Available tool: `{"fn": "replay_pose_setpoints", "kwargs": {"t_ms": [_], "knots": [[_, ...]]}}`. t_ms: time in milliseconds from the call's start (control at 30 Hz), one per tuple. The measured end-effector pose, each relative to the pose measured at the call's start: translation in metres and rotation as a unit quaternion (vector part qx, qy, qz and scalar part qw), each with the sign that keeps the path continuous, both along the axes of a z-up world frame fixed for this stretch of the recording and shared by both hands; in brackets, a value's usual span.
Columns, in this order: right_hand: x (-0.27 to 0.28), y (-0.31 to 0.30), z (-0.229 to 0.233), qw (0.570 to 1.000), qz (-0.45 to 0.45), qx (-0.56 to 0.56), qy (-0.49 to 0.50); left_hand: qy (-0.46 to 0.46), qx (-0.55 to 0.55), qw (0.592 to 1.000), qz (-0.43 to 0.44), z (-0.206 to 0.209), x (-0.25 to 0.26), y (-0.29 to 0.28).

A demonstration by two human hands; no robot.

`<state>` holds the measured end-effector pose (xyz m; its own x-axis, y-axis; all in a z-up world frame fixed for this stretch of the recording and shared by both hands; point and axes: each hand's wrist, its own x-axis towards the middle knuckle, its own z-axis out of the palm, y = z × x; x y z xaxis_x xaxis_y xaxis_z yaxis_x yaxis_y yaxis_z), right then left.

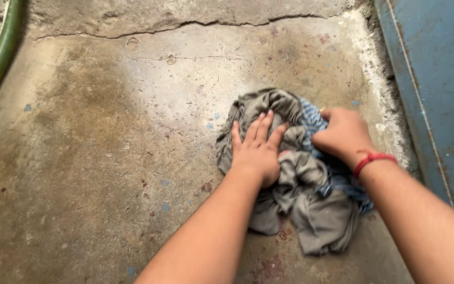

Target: Scrubbing a concrete floor using a cloth.

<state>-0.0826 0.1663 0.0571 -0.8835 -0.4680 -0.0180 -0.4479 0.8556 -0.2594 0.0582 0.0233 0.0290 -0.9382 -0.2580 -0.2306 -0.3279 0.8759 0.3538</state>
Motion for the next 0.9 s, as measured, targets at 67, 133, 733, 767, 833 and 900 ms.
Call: {"fn": "replay_pose_setpoints", "kwargs": {"t_ms": [67,133,733,767,833,900], "knots": [[0.022,0.006,-0.002,0.999,0.017,-0.03,0.013,0.045,-0.005,0.999,-0.011,-0.004,0.025,0.006],[0.06,0.013,0.009,1.0,0.004,-0.029,-0.009,0.072,-0.005,0.997,-0.014,-0.007,0.061,0.017],[0.325,0.116,-0.126,0.968,-0.163,-0.053,0.185,0.272,-0.158,0.949,0.019,-0.052,0.275,0.083],[0.325,0.101,-0.117,0.971,-0.156,-0.057,0.171,0.275,-0.116,0.954,0.008,-0.047,0.267,0.078],[0.294,0.069,-0.075,0.984,-0.173,0.018,0.037,0.24,-0.088,0.967,0.006,-0.023,0.248,0.066],[0.262,0.034,-0.034,0.972,-0.19,0.097,-0.098,0.203,-0.059,0.977,0.005,-0.004,0.223,0.052]]}}
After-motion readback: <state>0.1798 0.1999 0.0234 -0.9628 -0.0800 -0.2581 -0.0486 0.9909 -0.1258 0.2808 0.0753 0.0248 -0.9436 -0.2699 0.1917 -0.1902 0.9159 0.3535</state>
